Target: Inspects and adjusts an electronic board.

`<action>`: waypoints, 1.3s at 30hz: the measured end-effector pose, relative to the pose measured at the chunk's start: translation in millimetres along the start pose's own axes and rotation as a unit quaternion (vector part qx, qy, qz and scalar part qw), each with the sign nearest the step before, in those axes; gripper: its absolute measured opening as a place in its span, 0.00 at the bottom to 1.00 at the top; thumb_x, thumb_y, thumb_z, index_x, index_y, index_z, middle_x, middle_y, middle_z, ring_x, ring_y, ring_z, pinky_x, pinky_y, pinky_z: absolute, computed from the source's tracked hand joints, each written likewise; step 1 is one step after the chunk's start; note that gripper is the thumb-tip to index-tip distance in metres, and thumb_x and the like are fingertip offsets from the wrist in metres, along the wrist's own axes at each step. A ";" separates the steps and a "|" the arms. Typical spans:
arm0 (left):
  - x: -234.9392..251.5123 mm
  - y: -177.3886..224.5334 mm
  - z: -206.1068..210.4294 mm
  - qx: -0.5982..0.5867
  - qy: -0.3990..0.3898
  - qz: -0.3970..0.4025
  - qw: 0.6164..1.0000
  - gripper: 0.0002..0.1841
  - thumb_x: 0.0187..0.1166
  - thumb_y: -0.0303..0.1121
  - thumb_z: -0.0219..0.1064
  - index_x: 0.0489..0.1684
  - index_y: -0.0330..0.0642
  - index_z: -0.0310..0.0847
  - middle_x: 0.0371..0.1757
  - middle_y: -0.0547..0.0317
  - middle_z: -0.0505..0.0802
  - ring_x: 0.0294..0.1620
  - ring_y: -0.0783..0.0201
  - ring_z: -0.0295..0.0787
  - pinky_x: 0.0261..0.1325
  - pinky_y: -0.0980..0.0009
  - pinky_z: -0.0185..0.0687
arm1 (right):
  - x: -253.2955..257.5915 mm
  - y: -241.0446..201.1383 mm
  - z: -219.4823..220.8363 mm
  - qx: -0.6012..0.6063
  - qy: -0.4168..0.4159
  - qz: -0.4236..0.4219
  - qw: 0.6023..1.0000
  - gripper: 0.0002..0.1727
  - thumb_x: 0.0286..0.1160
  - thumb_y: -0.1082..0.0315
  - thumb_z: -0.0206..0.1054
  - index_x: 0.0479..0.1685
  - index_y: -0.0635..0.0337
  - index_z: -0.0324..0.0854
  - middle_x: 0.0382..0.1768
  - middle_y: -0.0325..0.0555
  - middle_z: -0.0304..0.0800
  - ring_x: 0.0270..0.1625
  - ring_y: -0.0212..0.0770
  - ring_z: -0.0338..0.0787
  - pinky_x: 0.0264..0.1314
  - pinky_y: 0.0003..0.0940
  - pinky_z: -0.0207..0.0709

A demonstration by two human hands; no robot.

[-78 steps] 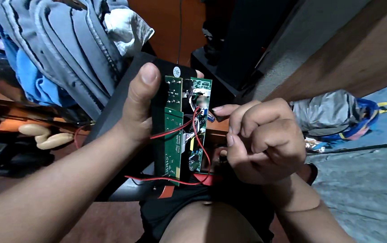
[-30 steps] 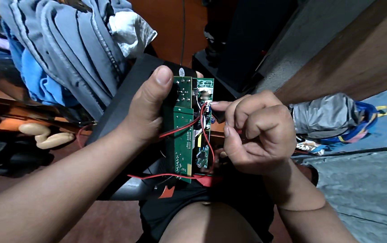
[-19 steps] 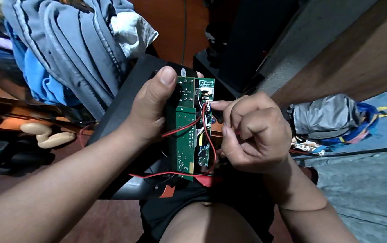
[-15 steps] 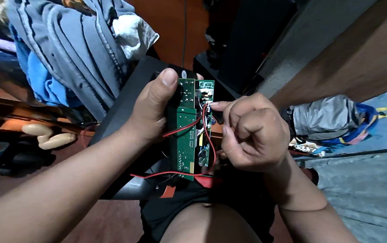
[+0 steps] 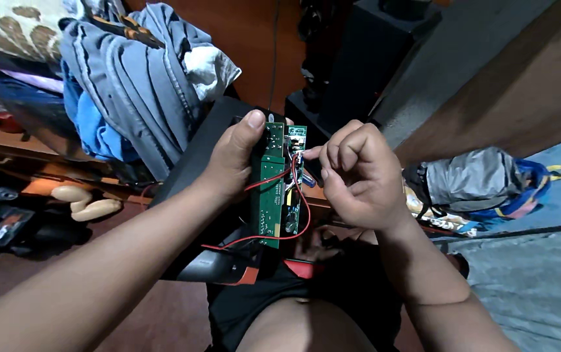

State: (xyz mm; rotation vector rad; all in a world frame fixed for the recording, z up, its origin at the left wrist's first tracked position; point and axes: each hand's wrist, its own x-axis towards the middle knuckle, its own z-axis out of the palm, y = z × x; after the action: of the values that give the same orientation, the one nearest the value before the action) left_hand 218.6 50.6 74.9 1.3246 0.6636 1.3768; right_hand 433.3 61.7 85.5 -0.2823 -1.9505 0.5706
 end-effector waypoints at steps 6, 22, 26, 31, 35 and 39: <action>-2.4 1.3 4.9 0.003 0.011 -0.018 1.000 0.23 0.79 0.64 0.62 0.49 0.56 0.86 0.40 0.71 0.96 0.43 0.76 0.94 0.48 0.76 0.92 | 0.5 -3.4 -4.3 0.056 -0.002 0.065 0.996 0.11 0.60 0.80 0.61 0.34 0.59 0.65 0.35 0.46 0.76 0.36 0.39 0.86 0.47 0.43 0.92; -2.8 1.8 4.1 -0.025 -0.023 -0.005 0.999 0.22 0.77 0.65 0.65 0.51 0.59 0.86 0.43 0.72 0.97 0.45 0.76 0.94 0.50 0.76 0.92 | -0.3 -17.0 -23.5 0.043 0.028 0.070 0.996 0.11 0.66 0.80 0.65 0.45 0.62 0.72 0.43 0.45 0.81 0.40 0.37 0.89 0.39 0.33 0.90; -3.4 2.0 2.1 -0.009 -0.024 -0.006 1.000 0.24 0.79 0.65 0.62 0.51 0.57 0.85 0.42 0.71 0.96 0.45 0.75 0.94 0.49 0.75 0.93 | 8.6 -5.5 -24.9 -0.220 -0.013 -0.030 0.975 0.09 0.74 0.69 0.71 0.45 0.66 0.90 0.44 0.49 0.87 0.47 0.36 0.85 0.51 0.29 0.81; -2.9 2.2 5.0 0.005 -0.020 -0.016 1.000 0.23 0.79 0.65 0.62 0.49 0.58 0.84 0.39 0.73 0.96 0.42 0.77 0.94 0.46 0.77 0.93 | 18.6 -2.1 -19.5 -0.304 -0.117 -0.056 0.944 0.10 0.81 0.62 0.69 0.46 0.54 0.95 0.43 0.46 0.88 0.50 0.46 0.83 0.58 0.48 0.69; -1.6 3.9 6.5 0.016 -0.010 -0.014 1.000 0.20 0.84 0.62 0.58 0.46 0.57 0.84 0.37 0.74 0.95 0.39 0.78 0.93 0.45 0.78 0.92 | 27.9 -1.3 -18.0 -0.336 -0.155 -0.069 0.927 0.09 0.81 0.62 0.69 0.44 0.50 0.95 0.42 0.44 0.87 0.49 0.46 0.82 0.57 0.49 0.67; 0.4 3.0 3.9 0.015 -0.019 -0.022 0.999 0.22 0.84 0.62 0.56 0.44 0.56 0.84 0.35 0.72 0.95 0.38 0.77 0.93 0.43 0.78 0.92 | 31.0 0.6 -16.5 -0.351 -0.180 -0.078 0.916 0.09 0.82 0.64 0.67 0.42 0.51 0.94 0.42 0.44 0.87 0.48 0.46 0.82 0.58 0.50 0.66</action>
State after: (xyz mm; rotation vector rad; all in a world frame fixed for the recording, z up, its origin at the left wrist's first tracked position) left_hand 221.4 49.1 78.7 1.3504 0.6863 1.3073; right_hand 434.6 80.2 115.4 -0.4846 -2.4628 -0.2303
